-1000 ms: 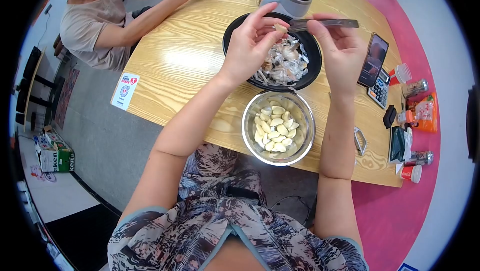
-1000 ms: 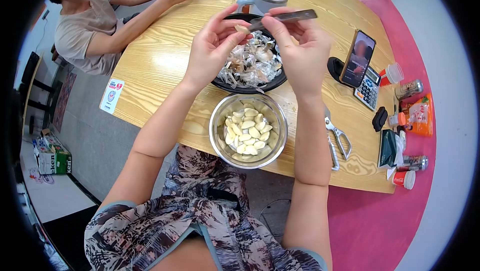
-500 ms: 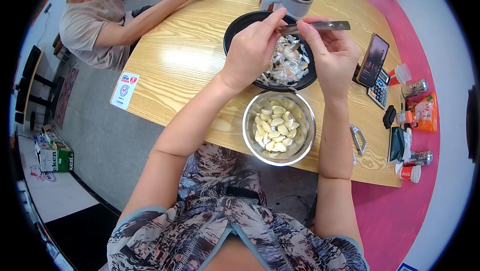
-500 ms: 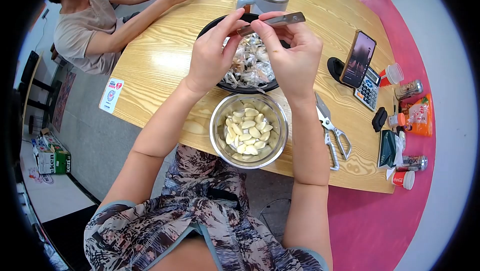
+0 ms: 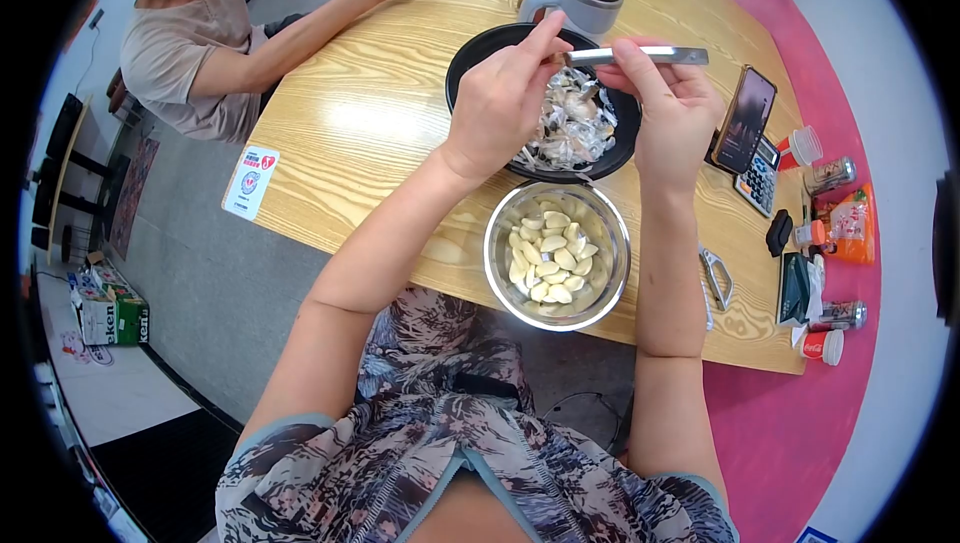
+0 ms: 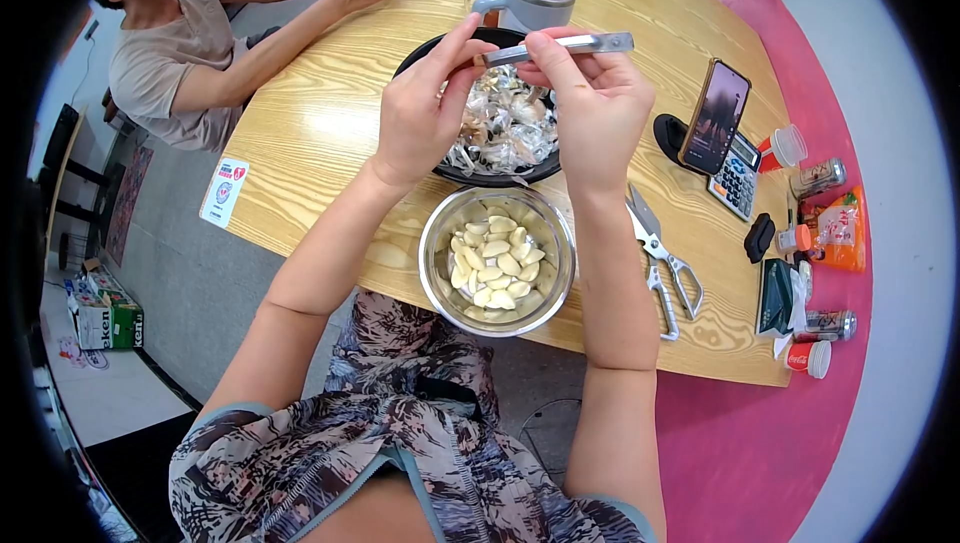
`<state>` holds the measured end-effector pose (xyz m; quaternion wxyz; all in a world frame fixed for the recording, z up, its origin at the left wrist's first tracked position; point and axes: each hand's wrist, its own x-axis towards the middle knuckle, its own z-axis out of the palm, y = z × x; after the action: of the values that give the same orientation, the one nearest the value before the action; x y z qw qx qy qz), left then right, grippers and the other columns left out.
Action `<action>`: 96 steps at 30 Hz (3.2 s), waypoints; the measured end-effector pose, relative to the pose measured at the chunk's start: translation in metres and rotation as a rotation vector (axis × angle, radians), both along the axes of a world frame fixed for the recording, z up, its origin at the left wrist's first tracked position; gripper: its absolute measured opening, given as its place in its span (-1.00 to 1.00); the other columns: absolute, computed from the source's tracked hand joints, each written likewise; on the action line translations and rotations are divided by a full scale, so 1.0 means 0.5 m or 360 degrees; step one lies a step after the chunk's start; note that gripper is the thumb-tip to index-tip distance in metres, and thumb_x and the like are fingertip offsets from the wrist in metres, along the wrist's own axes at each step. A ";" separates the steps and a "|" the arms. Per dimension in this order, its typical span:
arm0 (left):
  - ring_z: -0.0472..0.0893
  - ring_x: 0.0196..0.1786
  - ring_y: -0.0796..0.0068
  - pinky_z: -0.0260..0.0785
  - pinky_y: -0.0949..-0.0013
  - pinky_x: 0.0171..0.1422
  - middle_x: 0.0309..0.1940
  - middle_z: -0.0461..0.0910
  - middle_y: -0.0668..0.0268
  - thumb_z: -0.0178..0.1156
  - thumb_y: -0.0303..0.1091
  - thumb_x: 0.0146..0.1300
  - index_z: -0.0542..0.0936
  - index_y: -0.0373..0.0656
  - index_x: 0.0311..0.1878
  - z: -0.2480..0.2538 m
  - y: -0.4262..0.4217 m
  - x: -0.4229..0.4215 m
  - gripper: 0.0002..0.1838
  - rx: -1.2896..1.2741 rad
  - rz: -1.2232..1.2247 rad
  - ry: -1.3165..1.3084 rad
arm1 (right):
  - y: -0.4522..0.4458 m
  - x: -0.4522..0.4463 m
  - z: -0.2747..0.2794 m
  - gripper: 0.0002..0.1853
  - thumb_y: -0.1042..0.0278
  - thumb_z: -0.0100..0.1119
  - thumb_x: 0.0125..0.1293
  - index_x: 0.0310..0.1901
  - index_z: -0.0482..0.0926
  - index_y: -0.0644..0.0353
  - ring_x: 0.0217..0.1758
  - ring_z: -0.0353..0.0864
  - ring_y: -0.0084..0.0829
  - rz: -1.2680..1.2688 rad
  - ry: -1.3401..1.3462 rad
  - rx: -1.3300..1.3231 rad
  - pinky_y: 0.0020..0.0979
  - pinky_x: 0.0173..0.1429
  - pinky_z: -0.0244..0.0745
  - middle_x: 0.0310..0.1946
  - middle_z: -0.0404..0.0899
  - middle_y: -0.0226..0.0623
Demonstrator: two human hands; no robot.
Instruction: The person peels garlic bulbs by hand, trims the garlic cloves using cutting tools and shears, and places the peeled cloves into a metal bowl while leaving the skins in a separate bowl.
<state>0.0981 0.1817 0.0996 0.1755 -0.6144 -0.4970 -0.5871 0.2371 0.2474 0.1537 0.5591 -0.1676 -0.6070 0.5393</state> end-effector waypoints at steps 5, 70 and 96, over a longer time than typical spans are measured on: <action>0.70 -0.18 0.45 0.56 0.43 -0.11 -0.11 0.71 0.21 0.18 -0.67 0.24 0.42 -0.23 0.34 -0.002 -0.002 0.007 -0.43 -0.0033 -0.0110 -0.0206 | 0.009 0.003 -0.002 -0.87 0.56 0.30 0.27 -0.20 0.63 0.43 -0.38 0.72 -0.45 0.0061 0.0040 -0.0124 -0.51 -0.24 0.68 -0.35 0.70 -0.14; 0.70 -0.09 0.43 0.58 0.45 0.05 -0.13 0.68 0.14 0.15 -0.40 0.41 0.54 -0.35 0.12 0.023 -0.015 -0.024 -0.70 -0.0755 -0.1228 -0.1588 | -0.030 0.500 -0.150 -0.59 0.29 0.46 0.08 -0.12 0.51 0.28 -0.21 0.59 -0.22 -0.0649 -0.2254 0.0134 -0.22 -0.09 0.50 -0.26 0.57 -0.10; 0.65 0.07 0.39 0.56 0.37 0.21 0.01 0.64 0.15 0.16 -0.47 0.39 0.54 -0.28 0.15 -0.008 -0.002 -0.040 -0.70 -0.0725 -0.2032 -0.1945 | -0.099 0.239 -0.022 -0.16 -0.03 0.72 -0.34 -0.15 0.34 0.25 -0.31 0.33 -0.40 -0.0418 -0.1538 0.0547 -0.35 -0.17 0.40 -0.36 0.35 -0.32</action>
<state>0.0781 0.1809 0.0958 -0.6021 -0.3746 -0.1729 -0.6835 0.3567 0.1977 0.1426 0.2977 -0.3776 -0.8490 0.2188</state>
